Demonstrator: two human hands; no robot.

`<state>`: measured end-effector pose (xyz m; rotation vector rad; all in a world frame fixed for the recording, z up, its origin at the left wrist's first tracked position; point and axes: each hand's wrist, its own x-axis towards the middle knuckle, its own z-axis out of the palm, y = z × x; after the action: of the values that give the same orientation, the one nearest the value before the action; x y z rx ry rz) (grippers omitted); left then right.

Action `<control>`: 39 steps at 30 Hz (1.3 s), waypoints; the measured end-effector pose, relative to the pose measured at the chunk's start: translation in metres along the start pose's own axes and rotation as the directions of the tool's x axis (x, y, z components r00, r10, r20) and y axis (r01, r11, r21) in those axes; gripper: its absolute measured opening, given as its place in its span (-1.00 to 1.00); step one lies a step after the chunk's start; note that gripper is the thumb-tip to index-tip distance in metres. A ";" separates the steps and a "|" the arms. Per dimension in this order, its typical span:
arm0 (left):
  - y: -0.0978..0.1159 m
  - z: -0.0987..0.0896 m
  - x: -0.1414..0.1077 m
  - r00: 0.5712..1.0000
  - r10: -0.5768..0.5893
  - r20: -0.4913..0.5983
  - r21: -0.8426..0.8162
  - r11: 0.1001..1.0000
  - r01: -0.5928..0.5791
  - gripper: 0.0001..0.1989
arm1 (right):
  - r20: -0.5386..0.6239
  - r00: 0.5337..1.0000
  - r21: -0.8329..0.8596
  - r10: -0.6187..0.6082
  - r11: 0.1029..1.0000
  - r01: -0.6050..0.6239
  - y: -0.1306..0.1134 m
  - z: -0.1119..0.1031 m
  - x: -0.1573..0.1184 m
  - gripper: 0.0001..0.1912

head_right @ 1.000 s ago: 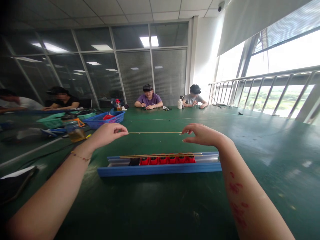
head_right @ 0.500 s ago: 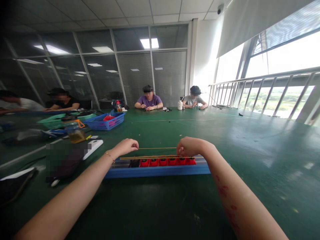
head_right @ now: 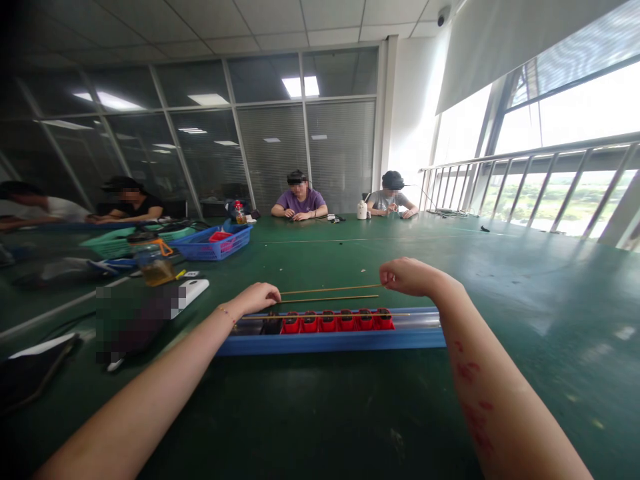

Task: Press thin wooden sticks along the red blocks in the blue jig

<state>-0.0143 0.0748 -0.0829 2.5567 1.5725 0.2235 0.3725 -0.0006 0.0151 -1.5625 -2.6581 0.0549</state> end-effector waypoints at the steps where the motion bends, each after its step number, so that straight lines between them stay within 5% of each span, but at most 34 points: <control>1: -0.001 0.000 0.001 1.000 0.002 0.000 -0.001 1.000 -0.002 -0.80 | 0.014 1.000 0.002 0.009 1.000 -0.009 0.004 0.006 0.004 -0.87; 9: 0.003 -0.001 -0.002 0.999 -0.012 -0.030 0.002 1.000 0.013 -0.68 | 0.226 0.974 -0.011 0.006 1.000 -0.003 -0.003 0.058 0.066 -0.84; 13: 0.007 -0.003 -0.004 1.000 -0.017 -0.002 -0.025 1.000 0.017 -0.61 | 0.258 0.966 -0.047 0.016 0.999 -0.004 -0.014 0.064 0.089 -0.82; 22: 0.003 0.002 0.000 1.000 0.017 -0.019 0.022 1.000 -0.017 -0.81 | 0.223 0.974 -0.154 0.049 0.988 -0.014 -0.033 0.066 0.106 -0.81; 27: 0.002 0.002 0.000 0.999 0.021 -0.025 0.035 0.999 -0.020 -0.84 | 0.184 0.982 -0.088 -0.031 0.995 0.048 -0.039 0.048 0.090 -0.75; 34: 0.002 0.004 0.000 0.999 0.013 -0.041 0.044 0.999 -0.011 -0.85 | 0.192 0.961 0.144 -0.200 0.974 0.174 -0.044 0.002 0.022 -0.68; 39: 0.005 0.005 0.001 0.998 0.015 -0.054 0.049 0.999 -0.012 -0.87 | 0.181 0.970 0.037 -0.160 0.987 0.156 -0.066 0.007 0.003 -0.72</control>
<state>-0.0088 0.0730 -0.0869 2.6200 1.5991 0.2619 0.3131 -0.0301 0.0124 -1.3963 -2.9019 0.2316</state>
